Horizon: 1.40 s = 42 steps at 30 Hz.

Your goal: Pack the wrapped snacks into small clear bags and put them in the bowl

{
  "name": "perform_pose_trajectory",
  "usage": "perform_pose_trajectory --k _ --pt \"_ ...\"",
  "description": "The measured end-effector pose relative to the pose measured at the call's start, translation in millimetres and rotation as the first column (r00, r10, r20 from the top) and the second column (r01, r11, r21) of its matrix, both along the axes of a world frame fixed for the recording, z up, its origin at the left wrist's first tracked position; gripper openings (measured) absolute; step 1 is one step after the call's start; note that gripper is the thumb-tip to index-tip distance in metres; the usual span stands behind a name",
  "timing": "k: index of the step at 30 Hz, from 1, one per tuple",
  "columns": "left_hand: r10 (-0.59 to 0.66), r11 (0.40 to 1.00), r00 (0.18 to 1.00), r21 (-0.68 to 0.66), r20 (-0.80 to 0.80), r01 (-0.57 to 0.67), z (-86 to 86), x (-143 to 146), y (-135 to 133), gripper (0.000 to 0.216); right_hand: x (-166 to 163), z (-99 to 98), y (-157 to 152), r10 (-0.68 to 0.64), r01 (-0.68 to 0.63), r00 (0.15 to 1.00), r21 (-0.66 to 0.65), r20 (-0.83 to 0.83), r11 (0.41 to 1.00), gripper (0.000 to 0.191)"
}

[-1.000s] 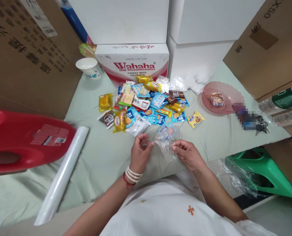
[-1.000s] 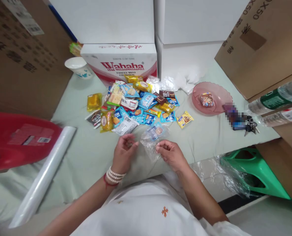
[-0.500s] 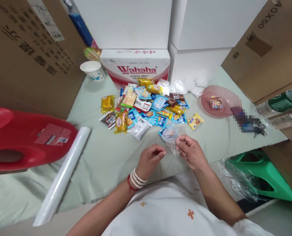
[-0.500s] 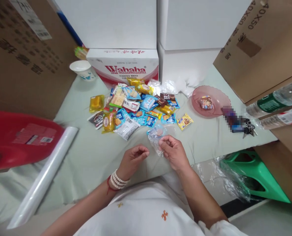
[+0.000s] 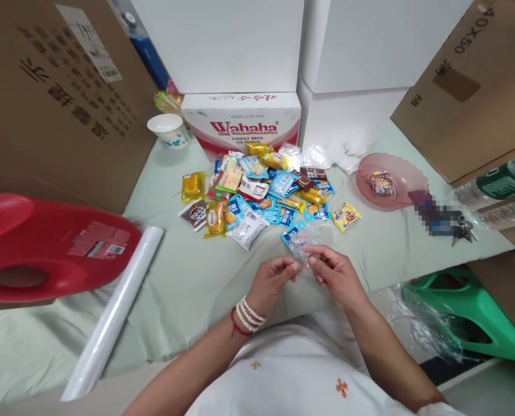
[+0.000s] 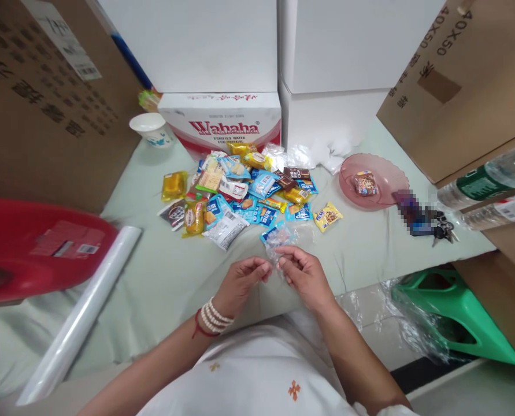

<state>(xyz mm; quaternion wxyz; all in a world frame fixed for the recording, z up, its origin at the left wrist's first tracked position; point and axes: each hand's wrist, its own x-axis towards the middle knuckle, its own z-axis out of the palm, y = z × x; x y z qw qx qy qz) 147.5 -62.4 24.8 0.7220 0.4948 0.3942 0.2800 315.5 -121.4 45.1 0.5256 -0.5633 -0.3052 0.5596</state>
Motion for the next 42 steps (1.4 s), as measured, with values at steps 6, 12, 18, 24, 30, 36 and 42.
perform_pose_trajectory --k 6,12,18,24,30,36,42 --pt "0.130 0.992 0.991 -0.003 -0.008 -0.130 -6.6 -12.7 4.4 0.046 10.0 -3.3 -2.3 -0.096 0.096 0.995 0.012 -0.024 0.995 0.037" --pt "-0.028 0.999 0.999 -0.018 0.029 0.028 3.9 4.7 -1.5 0.047 -2.5 -4.4 0.6 -0.019 0.019 0.999 -0.008 0.033 1.000 0.036" --pt "0.032 0.999 0.999 -0.038 0.006 -0.031 -1.0 -8.9 8.1 0.045 7.5 -0.2 -9.1 0.025 -0.032 0.985 0.042 0.171 0.999 0.035" --pt "0.175 0.954 0.978 -0.266 0.116 -0.140 -9.8 -29.2 10.6 0.044 23.9 -3.8 -25.1 -0.094 0.071 0.927 0.076 0.363 0.995 0.035" --pt "0.111 0.981 0.990 -0.170 0.089 -0.095 -8.6 -20.7 0.0 0.048 -4.6 -12.5 -13.2 0.112 -0.180 0.876 0.104 0.469 0.978 0.032" --pt "0.021 0.999 0.997 0.029 -0.069 -0.019 -7.8 -18.8 -10.5 0.057 -20.7 -21.9 5.7 0.156 -0.195 0.871 0.035 0.467 0.980 0.044" --pt "0.049 0.999 0.997 -0.016 -0.067 -0.051 -12.8 -25.4 -1.8 0.036 -3.8 -15.5 3.6 0.174 -0.168 0.978 -0.057 0.116 0.984 0.049"
